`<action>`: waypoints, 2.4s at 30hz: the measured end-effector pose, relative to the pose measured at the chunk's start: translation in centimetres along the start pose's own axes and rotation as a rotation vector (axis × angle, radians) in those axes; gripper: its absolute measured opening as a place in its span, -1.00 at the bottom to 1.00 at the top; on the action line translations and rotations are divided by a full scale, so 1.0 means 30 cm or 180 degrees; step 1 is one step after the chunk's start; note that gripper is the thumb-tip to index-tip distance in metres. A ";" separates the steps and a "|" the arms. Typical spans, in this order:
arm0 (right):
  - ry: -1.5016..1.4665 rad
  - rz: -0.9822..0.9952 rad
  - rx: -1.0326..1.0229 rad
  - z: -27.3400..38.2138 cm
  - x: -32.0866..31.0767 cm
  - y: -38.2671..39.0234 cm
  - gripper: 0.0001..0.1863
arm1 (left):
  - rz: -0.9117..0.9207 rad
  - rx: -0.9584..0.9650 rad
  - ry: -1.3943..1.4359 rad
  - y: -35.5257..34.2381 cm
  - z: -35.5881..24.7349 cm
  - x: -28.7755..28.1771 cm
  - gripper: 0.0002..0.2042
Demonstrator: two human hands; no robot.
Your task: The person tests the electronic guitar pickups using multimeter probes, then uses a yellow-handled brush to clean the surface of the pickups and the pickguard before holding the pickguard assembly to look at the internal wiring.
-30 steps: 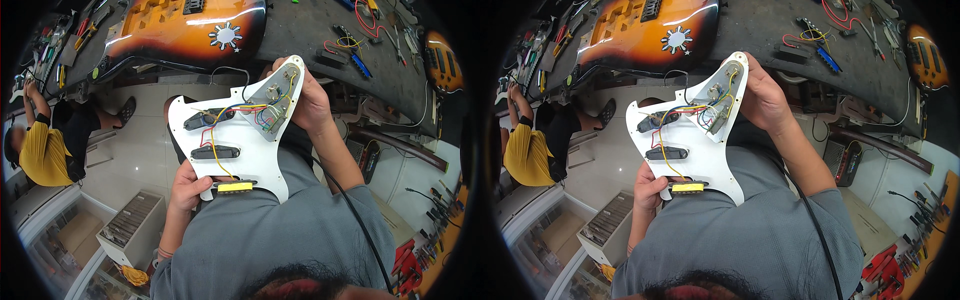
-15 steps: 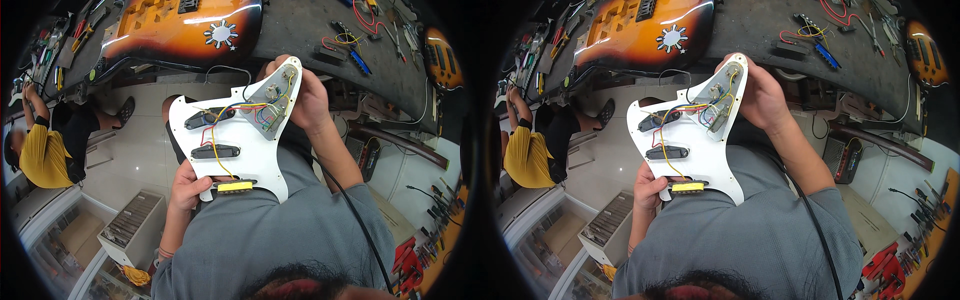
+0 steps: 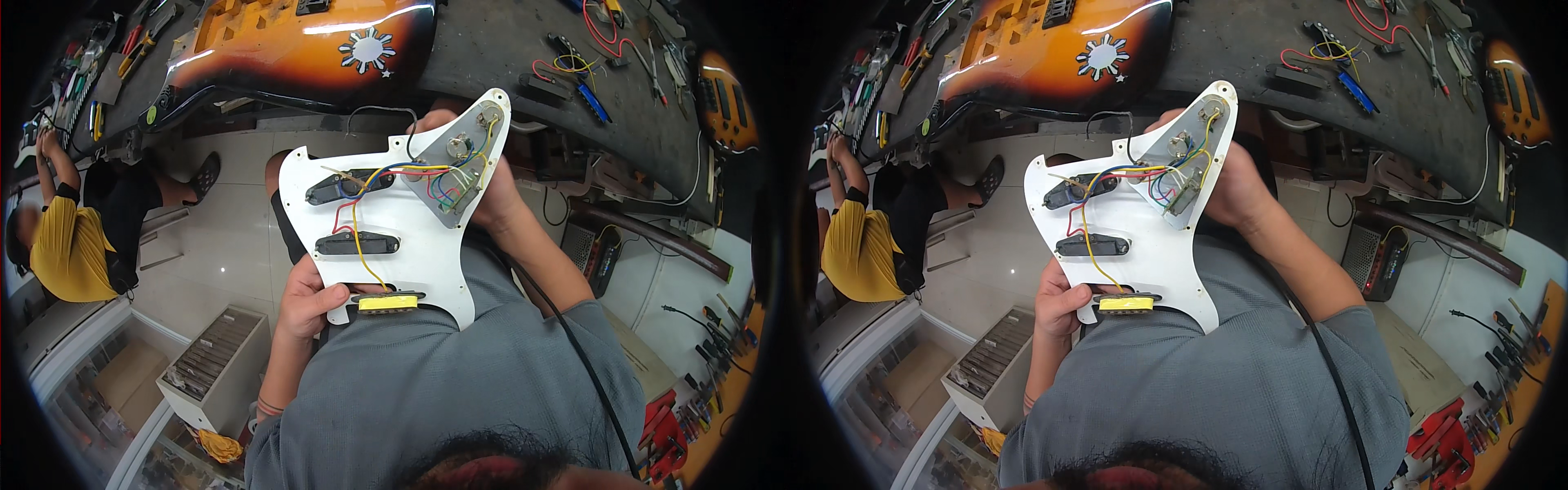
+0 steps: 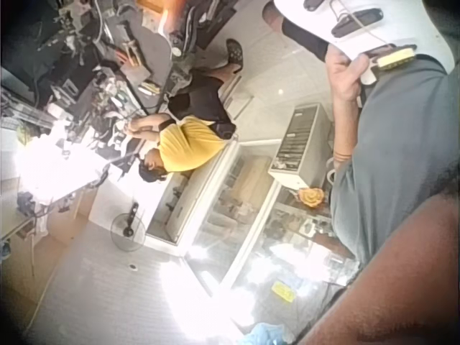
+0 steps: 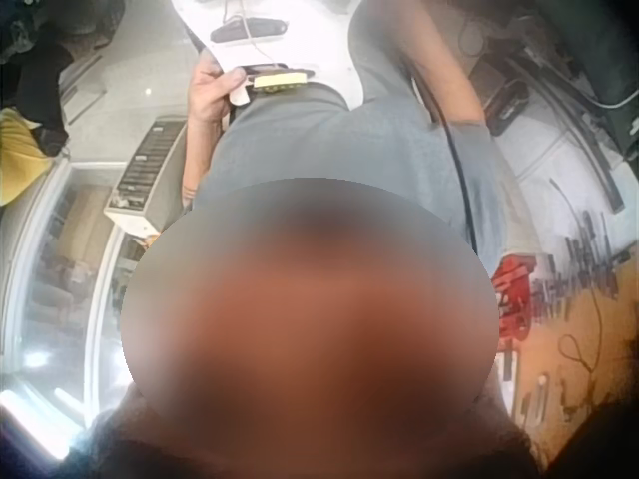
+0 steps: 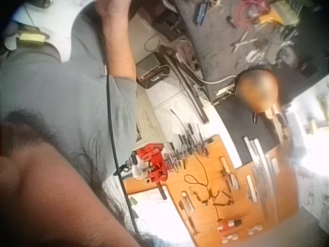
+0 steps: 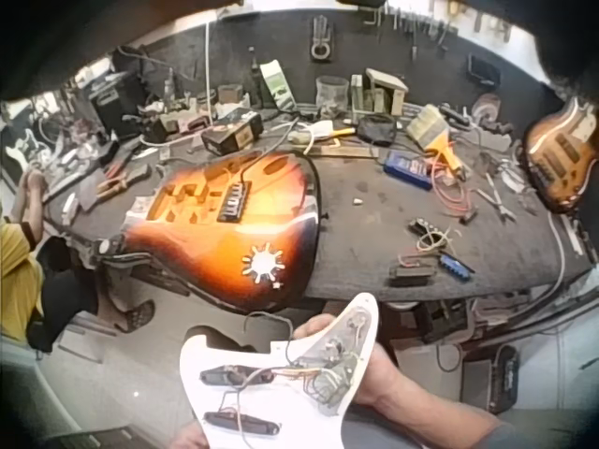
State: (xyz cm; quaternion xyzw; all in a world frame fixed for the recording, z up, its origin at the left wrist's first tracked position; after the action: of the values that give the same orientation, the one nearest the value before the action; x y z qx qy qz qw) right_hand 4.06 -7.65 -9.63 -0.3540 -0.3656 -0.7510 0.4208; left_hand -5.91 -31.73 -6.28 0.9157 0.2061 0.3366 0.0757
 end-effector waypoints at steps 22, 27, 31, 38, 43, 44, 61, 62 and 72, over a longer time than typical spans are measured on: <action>0.0531 0.0174 0.0787 -0.135 -0.011 0.055 -0.47 | 0.0315 0.0023 -0.0045 -0.005 -0.010 0.028 -0.45; 0.1354 -0.0173 0.0827 -0.130 -0.048 0.055 -0.46 | 0.0266 0.0015 -0.0115 -0.008 -0.009 0.019 -0.45; -0.0181 0.0368 0.0784 -0.147 -0.019 0.057 -0.41 | 0.0286 0.0006 -0.0068 -0.007 -0.003 0.016 -0.43; 0.0569 0.0029 0.0435 -0.096 0.021 0.042 -0.31 | 0.0148 -0.0035 0.0049 -0.006 0.004 0.021 -0.42; -0.0362 0.0805 0.0402 -0.069 0.072 0.004 -0.38 | 0.0128 0.0004 -0.0050 -0.008 -0.001 0.026 -0.42; -0.0340 0.0800 0.0312 -0.073 0.064 -0.007 -0.39 | 0.0129 0.0001 -0.0051 -0.007 0.002 0.021 -0.42; -0.0234 0.0364 0.0395 -0.096 0.010 0.017 -0.26 | 0.0118 -0.0040 0.0007 0.001 0.012 0.004 -0.39; -0.0128 0.0268 0.0426 -0.105 -0.011 0.020 -0.28 | 0.0118 -0.0041 0.0004 0.001 0.012 0.003 -0.39; 0.0025 0.0039 0.0752 -0.148 -0.074 0.039 -0.34 | 0.0133 -0.0071 0.0015 0.005 0.016 0.002 -0.38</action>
State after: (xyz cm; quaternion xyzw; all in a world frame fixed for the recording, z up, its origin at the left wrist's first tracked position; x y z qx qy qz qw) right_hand 4.98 -11.03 -13.34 -0.3012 -0.4478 -0.7014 0.4656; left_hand -5.49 -31.84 -6.57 0.9181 0.1833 0.3425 0.0783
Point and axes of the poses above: each hand's wrist, its own y-axis away from the middle knuckle, its own x-axis out of the palm, z = x × y, the point moved 9 cm from there along -y, towards the middle knuckle, and after that the axes turned 9 degrees about x, right-handed, at the moved point
